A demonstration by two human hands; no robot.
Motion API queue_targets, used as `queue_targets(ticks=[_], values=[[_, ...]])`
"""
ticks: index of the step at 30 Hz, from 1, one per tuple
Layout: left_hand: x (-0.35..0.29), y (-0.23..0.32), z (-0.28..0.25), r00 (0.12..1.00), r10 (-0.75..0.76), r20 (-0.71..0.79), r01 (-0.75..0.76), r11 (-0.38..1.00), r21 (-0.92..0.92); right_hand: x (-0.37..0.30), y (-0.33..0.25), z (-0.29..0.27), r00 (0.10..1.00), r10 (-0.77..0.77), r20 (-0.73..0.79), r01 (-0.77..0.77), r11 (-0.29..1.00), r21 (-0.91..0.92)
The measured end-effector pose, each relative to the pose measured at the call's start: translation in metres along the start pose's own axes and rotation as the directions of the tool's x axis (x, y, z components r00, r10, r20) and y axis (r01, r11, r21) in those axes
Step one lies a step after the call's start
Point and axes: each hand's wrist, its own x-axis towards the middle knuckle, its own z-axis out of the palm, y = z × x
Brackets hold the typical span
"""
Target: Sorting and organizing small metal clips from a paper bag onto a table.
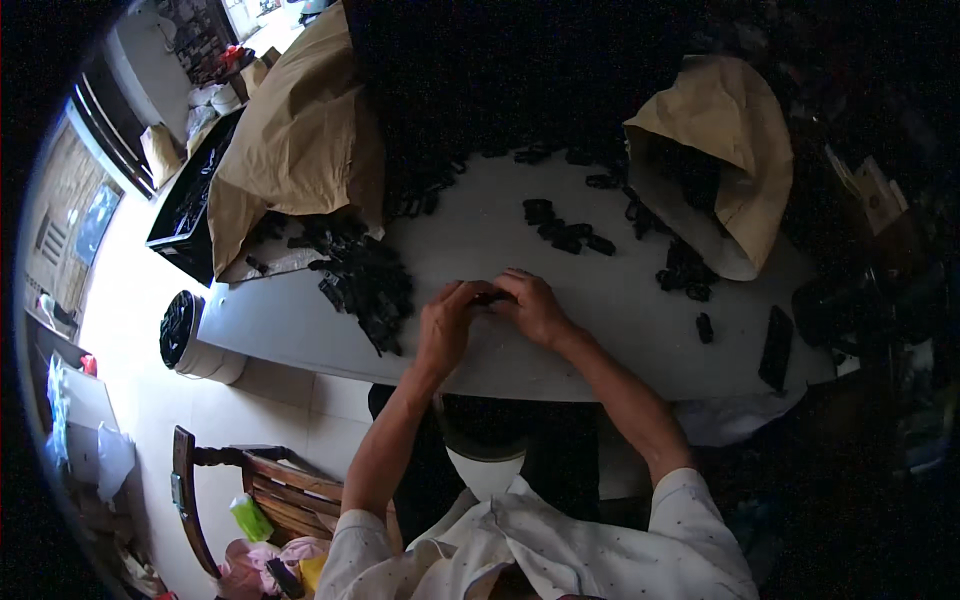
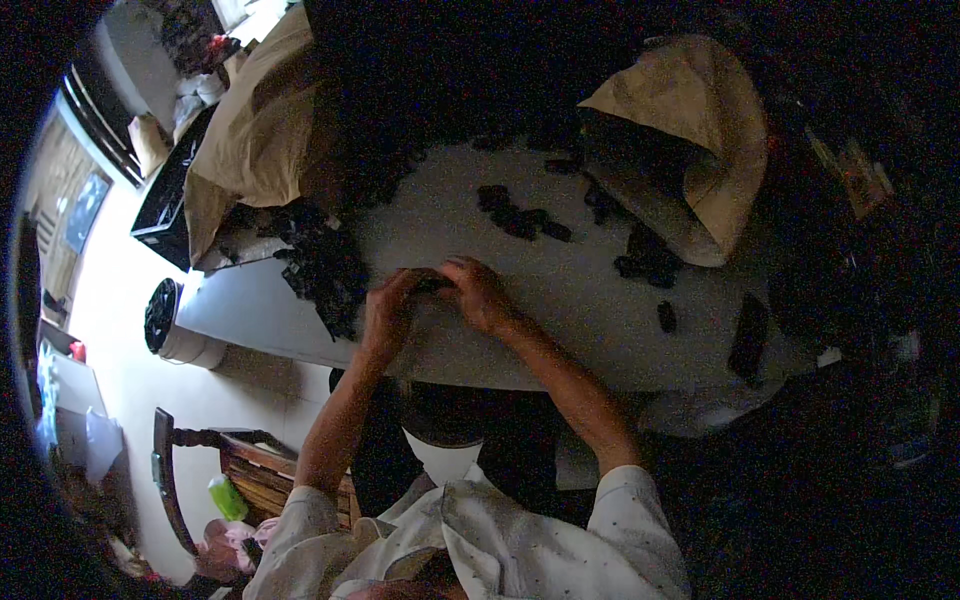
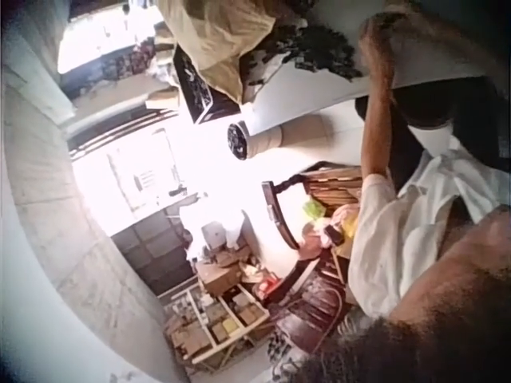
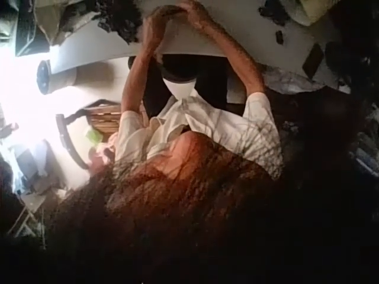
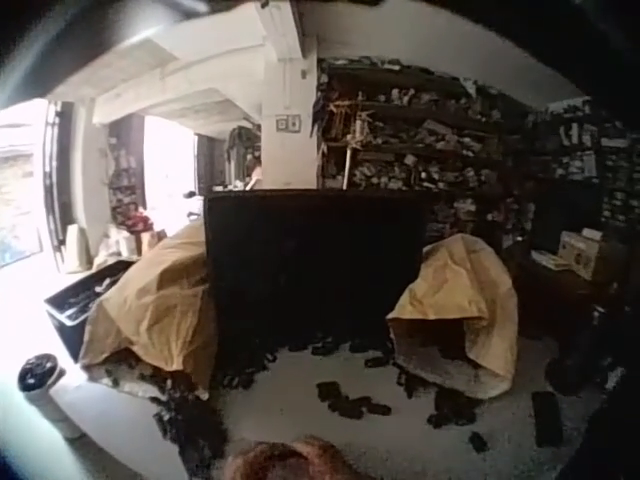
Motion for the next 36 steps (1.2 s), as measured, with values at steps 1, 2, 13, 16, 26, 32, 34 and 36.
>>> queue_targets(ticks=[1,2,13,16,26,32,34,36], values=[[0.001,-0.002,0.000,1.000,0.016,0.000,-0.016,1.000,0.000,0.000,0.003,-0.001,1.000,0.001,-0.004,-0.001,1.000,0.003],[0.001,-0.002,0.001,1.000,0.017,0.003,-0.017,1.000,0.002,0.001,0.008,-0.003,0.992,-0.033,-0.125,0.017,0.992,-0.123],[-0.002,-0.018,-0.007,0.979,-0.202,-0.017,0.200,0.948,0.249,-0.008,0.071,-0.044,0.913,-0.093,-0.397,-0.264,0.608,-0.749],[-0.004,-0.022,-0.012,0.991,-0.132,-0.013,0.132,0.972,0.193,-0.018,0.060,-0.043,0.928,-0.098,-0.359,-0.219,0.637,-0.739],[-0.007,-0.012,-0.007,0.873,-0.487,-0.022,0.487,0.869,0.084,-0.047,0.055,-0.038,0.961,-0.037,-0.274,-0.174,0.690,-0.703],[-0.008,-0.015,-0.003,0.962,0.189,-0.195,-0.058,0.845,0.532,-0.052,0.062,-0.031,0.968,-0.052,-0.247,-0.176,0.562,-0.808],[-0.008,-0.019,-0.006,0.990,-0.102,-0.101,0.140,0.851,0.507,-0.053,0.057,-0.030,0.967,-0.034,-0.252,-0.188,0.574,-0.797],[-0.005,-0.020,-0.007,0.987,-0.129,-0.096,0.159,0.873,0.462,-0.054,0.054,-0.032,0.966,-0.019,-0.257,-0.198,0.586,-0.786]])
